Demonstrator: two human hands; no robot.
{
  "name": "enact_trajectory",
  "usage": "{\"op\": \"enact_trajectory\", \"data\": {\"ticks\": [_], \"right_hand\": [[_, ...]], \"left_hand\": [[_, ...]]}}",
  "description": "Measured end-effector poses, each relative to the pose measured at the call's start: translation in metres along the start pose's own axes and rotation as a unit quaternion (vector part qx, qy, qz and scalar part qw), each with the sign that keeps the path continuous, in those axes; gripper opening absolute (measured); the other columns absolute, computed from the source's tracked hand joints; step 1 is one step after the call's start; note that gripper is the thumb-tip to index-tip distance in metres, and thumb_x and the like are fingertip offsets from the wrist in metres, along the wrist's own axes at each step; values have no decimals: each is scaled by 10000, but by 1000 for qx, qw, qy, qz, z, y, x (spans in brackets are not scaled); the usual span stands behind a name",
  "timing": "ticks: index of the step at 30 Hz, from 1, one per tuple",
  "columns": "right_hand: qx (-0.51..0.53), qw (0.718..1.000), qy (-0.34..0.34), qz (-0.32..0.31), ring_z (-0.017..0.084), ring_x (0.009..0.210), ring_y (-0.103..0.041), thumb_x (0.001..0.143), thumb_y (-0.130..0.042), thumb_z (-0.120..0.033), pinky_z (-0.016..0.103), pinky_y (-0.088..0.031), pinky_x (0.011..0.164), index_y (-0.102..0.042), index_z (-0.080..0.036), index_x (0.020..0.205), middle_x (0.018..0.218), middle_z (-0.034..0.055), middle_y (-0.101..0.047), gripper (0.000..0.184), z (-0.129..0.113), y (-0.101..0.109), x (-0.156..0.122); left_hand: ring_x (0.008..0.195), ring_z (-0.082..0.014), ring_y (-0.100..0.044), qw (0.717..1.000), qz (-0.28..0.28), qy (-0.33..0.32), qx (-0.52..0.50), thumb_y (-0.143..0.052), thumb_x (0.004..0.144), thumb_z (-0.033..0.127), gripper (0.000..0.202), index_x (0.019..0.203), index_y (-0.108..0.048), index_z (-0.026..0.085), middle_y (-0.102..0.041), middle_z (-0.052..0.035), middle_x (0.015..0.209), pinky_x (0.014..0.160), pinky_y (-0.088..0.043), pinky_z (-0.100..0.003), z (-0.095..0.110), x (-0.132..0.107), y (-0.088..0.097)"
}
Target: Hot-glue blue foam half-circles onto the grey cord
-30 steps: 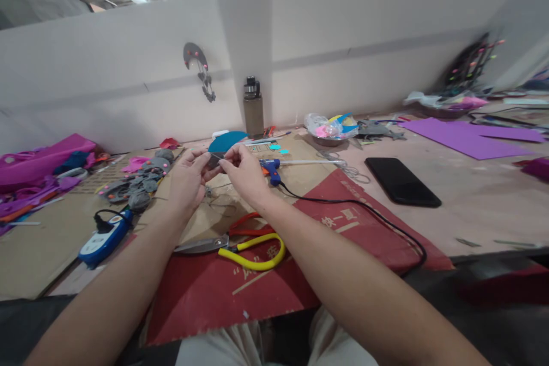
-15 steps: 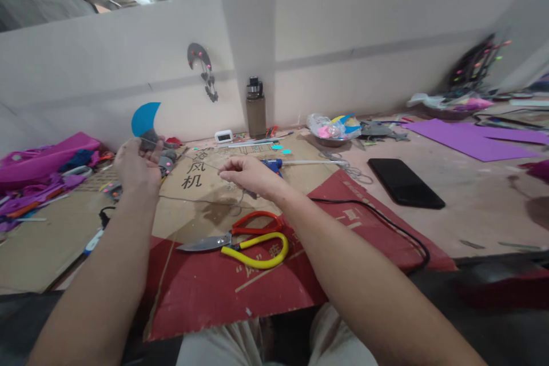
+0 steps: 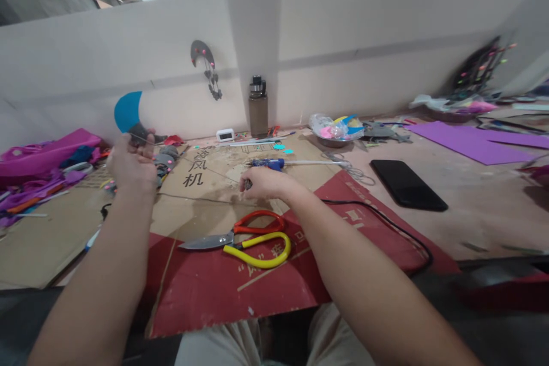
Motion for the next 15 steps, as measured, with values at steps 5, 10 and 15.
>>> {"op": "enact_trajectory", "data": {"ticks": [5,10,15], "right_hand": [[13,1000,-13,16,132,582,-511,566,-716,-277,245,-337,526,-676,-209,706,644,-1,-618,161,1,22,-12],[154,984,1,92,101,526,-425,679,-640,-466,245,-299,494,-639,-202,635,579,-5,-545,267,10,45,-20],[383,892,71,229,74,479,-315,722,-603,-517,236,-259,474,-596,-196,663,532,-34,-419,327,8,69,-34]], "left_hand": [[701,-61,-635,996,65,-3,-54,-465,798,141,72,857,-504,125,-642,25,716,692,-522,-189,8,16,17],[756,-36,-623,993,87,-41,-63,-450,817,170,50,837,-496,161,-628,51,765,721,-511,-161,17,23,30],[763,-93,-630,996,-58,15,62,-554,800,334,174,887,-510,190,-623,34,749,651,-525,-205,23,16,9]]}}
Point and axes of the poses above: each hand's wrist, its own x-axis towards the middle knuckle, its own y-axis out of the back of the hand, z = x × y, the point moved 5 cm from there along x, towards the middle knuckle
